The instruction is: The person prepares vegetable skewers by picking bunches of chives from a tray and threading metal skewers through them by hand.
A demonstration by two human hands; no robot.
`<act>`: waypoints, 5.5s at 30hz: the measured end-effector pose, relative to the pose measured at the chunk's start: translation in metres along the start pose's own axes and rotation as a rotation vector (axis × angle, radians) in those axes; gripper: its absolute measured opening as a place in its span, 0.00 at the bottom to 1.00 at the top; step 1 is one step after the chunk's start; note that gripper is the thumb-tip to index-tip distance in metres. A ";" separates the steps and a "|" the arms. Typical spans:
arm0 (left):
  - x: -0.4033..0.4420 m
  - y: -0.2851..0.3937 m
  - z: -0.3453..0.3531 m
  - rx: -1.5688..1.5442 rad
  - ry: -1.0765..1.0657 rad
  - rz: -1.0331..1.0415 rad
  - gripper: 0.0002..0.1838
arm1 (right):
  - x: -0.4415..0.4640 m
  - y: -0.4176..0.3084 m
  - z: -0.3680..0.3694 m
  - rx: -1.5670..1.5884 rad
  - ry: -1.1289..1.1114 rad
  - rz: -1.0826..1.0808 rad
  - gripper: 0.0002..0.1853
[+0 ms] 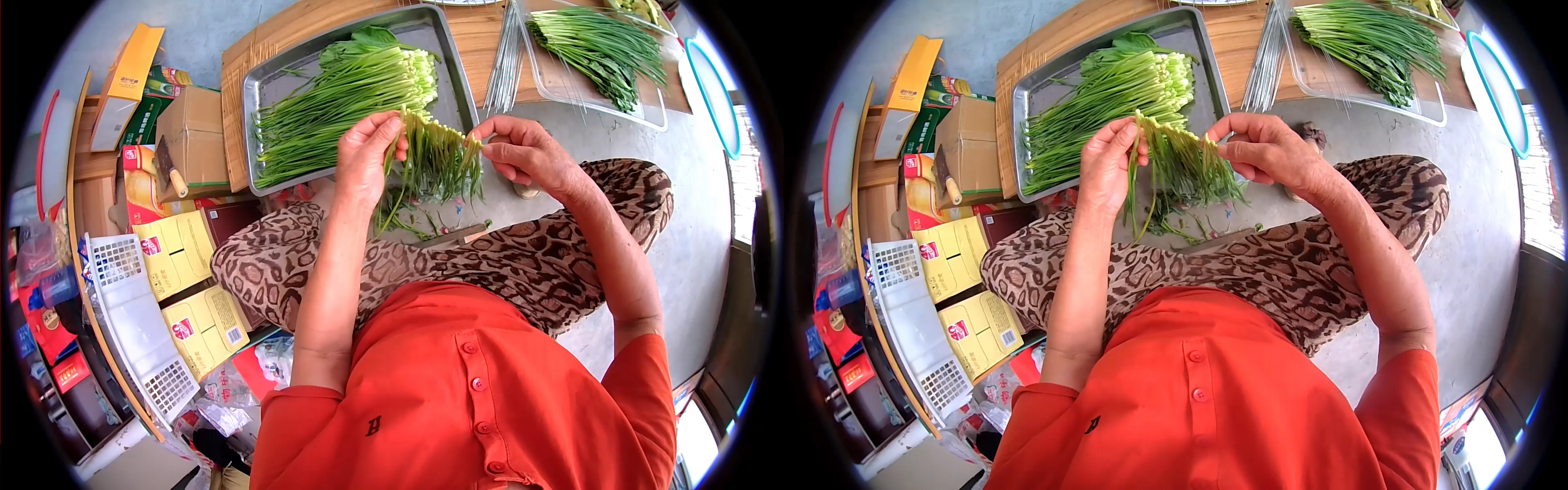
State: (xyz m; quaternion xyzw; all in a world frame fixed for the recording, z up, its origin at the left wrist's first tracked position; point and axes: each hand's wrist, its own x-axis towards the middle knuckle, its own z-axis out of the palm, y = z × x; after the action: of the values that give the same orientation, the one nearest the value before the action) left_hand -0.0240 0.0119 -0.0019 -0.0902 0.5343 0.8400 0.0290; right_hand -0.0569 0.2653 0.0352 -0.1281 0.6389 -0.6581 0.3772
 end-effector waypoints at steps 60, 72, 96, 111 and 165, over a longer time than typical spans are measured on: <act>-0.018 0.133 -0.042 0.174 -0.359 0.220 0.06 | 0.018 -0.137 0.107 -0.609 0.104 -0.207 0.06; -0.010 0.135 -0.074 0.000 -0.363 0.160 0.12 | 0.042 -0.146 0.110 -0.422 0.085 -0.017 0.09; -0.005 0.112 -0.049 0.354 -0.279 0.125 0.20 | -0.082 -0.172 -0.020 0.007 0.437 -0.388 0.10; 0.000 0.087 -0.039 0.353 -0.207 0.028 0.16 | -0.023 -0.156 -0.167 -0.761 1.157 -0.564 0.12; -0.013 0.051 -0.022 0.615 -0.329 0.043 0.11 | 0.058 0.093 -0.090 -0.055 0.935 0.320 0.06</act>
State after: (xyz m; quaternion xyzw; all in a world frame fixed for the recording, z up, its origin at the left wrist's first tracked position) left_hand -0.0158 -0.0295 0.0366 0.0707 0.7524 0.6432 0.1231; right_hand -0.1246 0.3033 -0.0835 0.2704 0.7686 -0.5618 0.1430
